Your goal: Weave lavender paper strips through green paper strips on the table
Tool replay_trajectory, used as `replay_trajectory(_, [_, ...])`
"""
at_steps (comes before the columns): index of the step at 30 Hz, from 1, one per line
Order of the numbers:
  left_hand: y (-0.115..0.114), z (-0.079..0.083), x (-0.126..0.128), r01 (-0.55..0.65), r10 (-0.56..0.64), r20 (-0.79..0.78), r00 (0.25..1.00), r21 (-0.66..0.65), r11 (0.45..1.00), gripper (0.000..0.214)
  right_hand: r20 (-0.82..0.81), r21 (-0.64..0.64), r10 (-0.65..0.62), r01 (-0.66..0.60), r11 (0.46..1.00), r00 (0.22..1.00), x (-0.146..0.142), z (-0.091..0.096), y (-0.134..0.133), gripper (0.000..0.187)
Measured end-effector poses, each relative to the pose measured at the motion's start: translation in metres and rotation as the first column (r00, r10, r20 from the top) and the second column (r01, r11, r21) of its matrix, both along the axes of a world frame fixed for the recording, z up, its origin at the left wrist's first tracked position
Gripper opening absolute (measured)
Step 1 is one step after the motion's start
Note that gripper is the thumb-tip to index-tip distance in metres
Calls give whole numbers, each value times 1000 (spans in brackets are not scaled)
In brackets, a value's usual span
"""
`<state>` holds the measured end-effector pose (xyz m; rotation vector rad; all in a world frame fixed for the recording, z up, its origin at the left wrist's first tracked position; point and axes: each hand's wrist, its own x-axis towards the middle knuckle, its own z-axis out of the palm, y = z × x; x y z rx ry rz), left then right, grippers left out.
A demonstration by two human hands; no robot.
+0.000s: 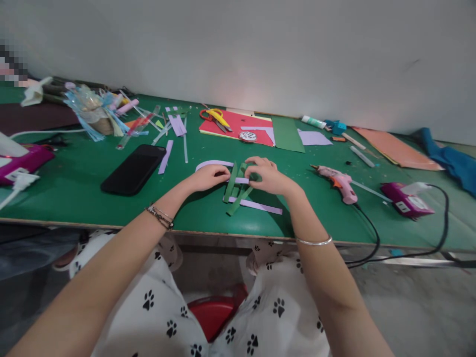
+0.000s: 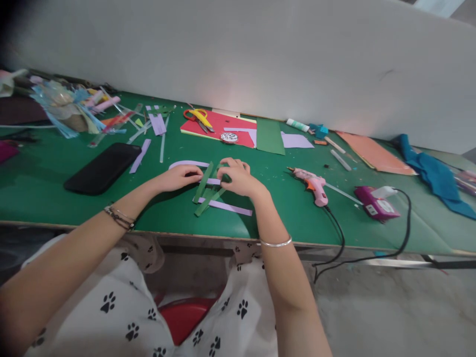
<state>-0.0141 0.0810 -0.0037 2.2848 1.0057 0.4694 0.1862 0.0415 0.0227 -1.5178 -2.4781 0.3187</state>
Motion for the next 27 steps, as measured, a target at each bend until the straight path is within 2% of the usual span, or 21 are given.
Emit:
replay_trajectory(5, [-2, 2, 0, -17, 17, 5, 1000, 2, 1000, 22, -114, -36, 55, -59, 998, 992, 12, 8, -2, 8])
replay_trajectory(9, [-2, 2, 0, -40, 40, 9, 999, 20, 999, 23, -305, -99, 123, -160, 982, 944, 22, 14, -2, 9])
replay_trajectory(14, [-4, 1, 2, -21, 21, -1, 1000, 31, 999, 20, -489, -214, -21, -96, 972, 872, 27, 14, -1, 12])
replay_trajectory(20, [-6, 2, 3, 79, -79, 1, 997, -10, 997, 21, -513, -297, -101, -65, 953, 852, 21, 10, 1, 12])
replay_trajectory(27, [-8, 2, 5, 144, -142, -35, 989, 61, 988, 23, -540, -269, -60, -105, 958, 840, 8, 0, 6, 13])
